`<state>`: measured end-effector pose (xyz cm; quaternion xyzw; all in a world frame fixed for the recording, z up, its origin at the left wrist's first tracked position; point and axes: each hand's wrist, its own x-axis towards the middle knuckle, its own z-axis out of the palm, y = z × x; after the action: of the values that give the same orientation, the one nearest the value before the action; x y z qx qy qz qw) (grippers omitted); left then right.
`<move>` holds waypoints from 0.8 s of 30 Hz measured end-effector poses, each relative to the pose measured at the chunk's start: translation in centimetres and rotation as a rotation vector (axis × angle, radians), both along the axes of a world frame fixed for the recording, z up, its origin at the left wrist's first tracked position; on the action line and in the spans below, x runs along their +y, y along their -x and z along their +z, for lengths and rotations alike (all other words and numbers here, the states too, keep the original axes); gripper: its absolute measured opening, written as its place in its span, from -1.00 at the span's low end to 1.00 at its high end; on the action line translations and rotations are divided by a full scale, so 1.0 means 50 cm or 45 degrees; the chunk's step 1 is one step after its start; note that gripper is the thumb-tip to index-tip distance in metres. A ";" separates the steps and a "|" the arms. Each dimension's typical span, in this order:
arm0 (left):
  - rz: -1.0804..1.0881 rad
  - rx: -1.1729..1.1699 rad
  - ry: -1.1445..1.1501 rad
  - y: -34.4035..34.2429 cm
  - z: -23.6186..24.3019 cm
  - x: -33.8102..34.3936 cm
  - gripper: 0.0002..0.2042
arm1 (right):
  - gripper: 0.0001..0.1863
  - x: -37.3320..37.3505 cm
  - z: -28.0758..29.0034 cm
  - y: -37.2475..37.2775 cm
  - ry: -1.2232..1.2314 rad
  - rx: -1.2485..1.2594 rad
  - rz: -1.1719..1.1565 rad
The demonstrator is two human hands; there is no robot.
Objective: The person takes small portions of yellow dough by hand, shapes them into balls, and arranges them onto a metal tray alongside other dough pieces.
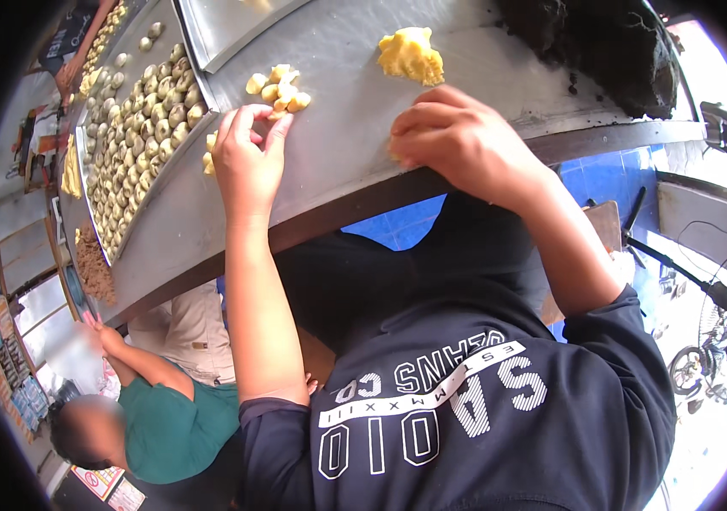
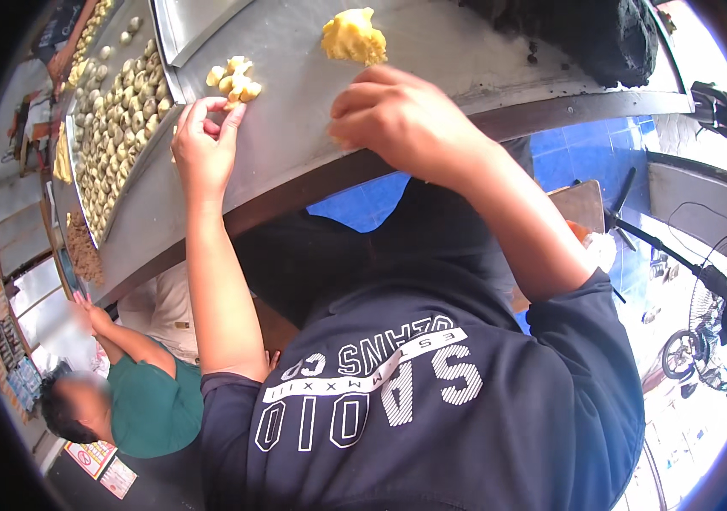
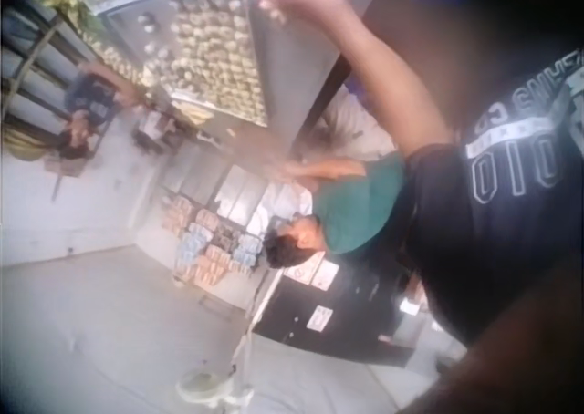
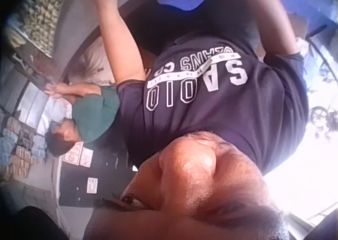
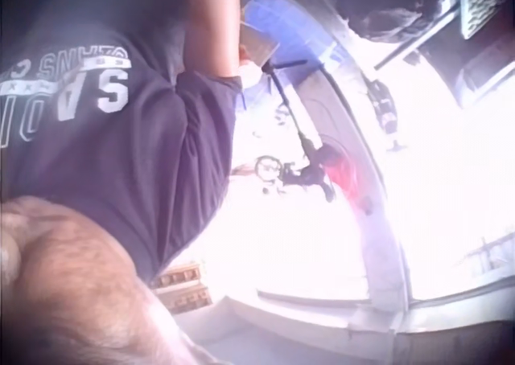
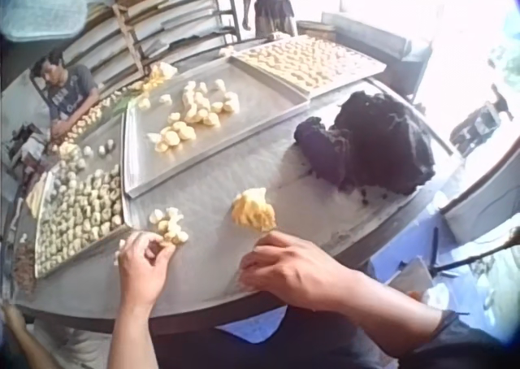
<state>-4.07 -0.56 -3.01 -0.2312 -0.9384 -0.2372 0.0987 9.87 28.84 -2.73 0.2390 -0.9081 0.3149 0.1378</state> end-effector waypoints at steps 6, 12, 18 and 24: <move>-0.076 -0.184 -0.404 -0.081 -0.008 -0.041 -0.70 | -0.70 0.051 -0.003 -0.015 0.210 0.023 -0.399; -0.142 0.188 0.022 -0.088 -0.006 -0.015 -0.72 | -0.80 0.006 0.004 -0.014 -0.120 0.051 -0.515; -0.267 0.367 -0.005 -0.119 -0.019 -0.013 -0.66 | -0.87 0.020 -0.023 0.022 -0.306 0.185 -0.472; 0.009 0.227 -0.011 -0.089 -0.027 -0.009 -0.70 | -0.80 0.023 0.004 0.026 -0.229 -0.047 -0.433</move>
<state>0.36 -1.02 -4.36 -0.2479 -0.9256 -0.2192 0.1836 8.58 30.01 -2.54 0.0877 -0.9623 0.2090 0.1505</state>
